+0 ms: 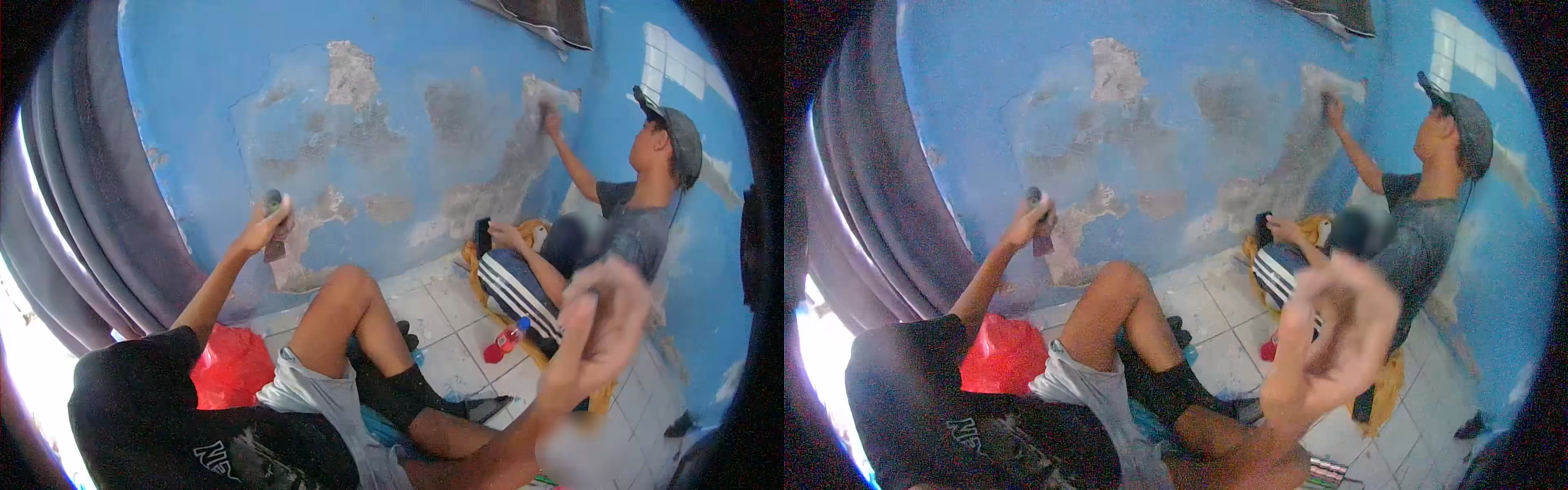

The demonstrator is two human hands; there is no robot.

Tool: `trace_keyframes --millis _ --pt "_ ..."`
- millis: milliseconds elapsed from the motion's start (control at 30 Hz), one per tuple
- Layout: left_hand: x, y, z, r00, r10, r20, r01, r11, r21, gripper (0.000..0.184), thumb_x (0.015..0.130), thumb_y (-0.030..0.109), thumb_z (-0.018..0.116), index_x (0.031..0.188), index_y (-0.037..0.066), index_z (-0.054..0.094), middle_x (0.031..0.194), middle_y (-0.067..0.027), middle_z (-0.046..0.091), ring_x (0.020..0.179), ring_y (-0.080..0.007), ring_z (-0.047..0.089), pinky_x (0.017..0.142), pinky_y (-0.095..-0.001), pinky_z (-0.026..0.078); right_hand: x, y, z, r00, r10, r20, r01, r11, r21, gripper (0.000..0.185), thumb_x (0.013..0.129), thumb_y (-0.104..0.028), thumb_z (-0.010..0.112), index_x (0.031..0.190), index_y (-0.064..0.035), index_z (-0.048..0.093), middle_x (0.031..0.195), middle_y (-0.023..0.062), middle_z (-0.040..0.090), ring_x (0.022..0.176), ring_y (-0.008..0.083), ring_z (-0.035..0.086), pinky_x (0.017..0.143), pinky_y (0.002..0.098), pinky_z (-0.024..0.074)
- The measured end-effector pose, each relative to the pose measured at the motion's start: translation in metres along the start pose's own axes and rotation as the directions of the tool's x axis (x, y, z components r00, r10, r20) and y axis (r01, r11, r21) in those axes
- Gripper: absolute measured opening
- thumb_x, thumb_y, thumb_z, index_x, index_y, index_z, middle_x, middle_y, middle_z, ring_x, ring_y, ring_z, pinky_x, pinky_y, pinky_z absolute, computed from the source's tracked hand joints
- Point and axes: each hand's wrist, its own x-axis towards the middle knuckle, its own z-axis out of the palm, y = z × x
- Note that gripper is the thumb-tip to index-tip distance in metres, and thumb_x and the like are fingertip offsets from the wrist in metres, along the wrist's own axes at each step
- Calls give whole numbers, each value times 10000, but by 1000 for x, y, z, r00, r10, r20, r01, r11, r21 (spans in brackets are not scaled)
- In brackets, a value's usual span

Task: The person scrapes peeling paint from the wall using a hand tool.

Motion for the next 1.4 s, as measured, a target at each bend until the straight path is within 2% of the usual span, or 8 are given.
trace_keyframes --millis 167,433,900,1100,1167,1200,1300,1400 --pt "-12 25 24 984 125 131 -62 912 -406 535 953 484 307 621 77 411 484 15 309 421 -103 282 411 -261 239 40 -76 20 986 128 104 -136 988 72 323 802 -32 589 1097 65 500 950 109 554 830 122 521 631 209 414" --pt "-28 17 22 967 244 74 -228 957 -178 526 939 494 346 634 72 419 473 24 286 409 -103 261 433 -259 240 43 -65 -45 767 -240 596 555 713 -428 347 737 -25 611 1060 75 532 1009 116 558 886 190 527 646 286 440" --pt "-26 -40 10 991 126 47 -124 991 -47 521 942 465 358 605 70 406 480 14 321 433 -109 313 434 -262 256 -53 24 -34 976 157 152 -190 953 236 258 773 -90 602 995 30 551 988 109 562 879 206 534 673 306 434" --pt "-10 -66 24 985 74 159 -55 991 -119 473 943 440 378 662 63 425 504 2 358 459 -100 359 435 -256 259 -47 36 -43 978 207 -35 -150 804 575 224 789 -118 599 967 12 560 980 106 564 876 212 537 685 315 431" --pt "-10 -78 30 975 -101 -200 85 993 -83 402 938 386 435 700 63 462 550 -7 436 490 -107 420 464 -250 322 -41 42 -46 980 194 -53 -116 761 638 214 794 -128 597 958 5 562 977 105 565 875 215 538 688 318 430" --pt "-7 -76 18 999 -15 28 13 998 68 311 930 316 485 747 65 496 635 -19 507 524 -110 461 497 -253 377 -35 45 -49 979 190 -67 -101 751 653 209 797 -132 597 953 2 564 975 104 565 874 216 538 690 320 429" --pt "-3 -113 17 973 25 -231 12 988 156 259 930 271 495 782 59 513 686 -11 520 549 -104 465 505 -262 396 -20 66 -49 975 199 -101 -72 709 701 195 805 -146 595 939 -7 568 971 103 566 873 219 540 696 324 428" --pt "-10 -86 29 982 -165 -89 165 986 -3 243 929 255 492 801 51 521 687 3 513 599 -99 486 525 -261 402 -17 98 -19 962 266 -63 -120 618 777 184 812 -160 593 925 -17 572 967 101 567 871 222 541 702 329 427"
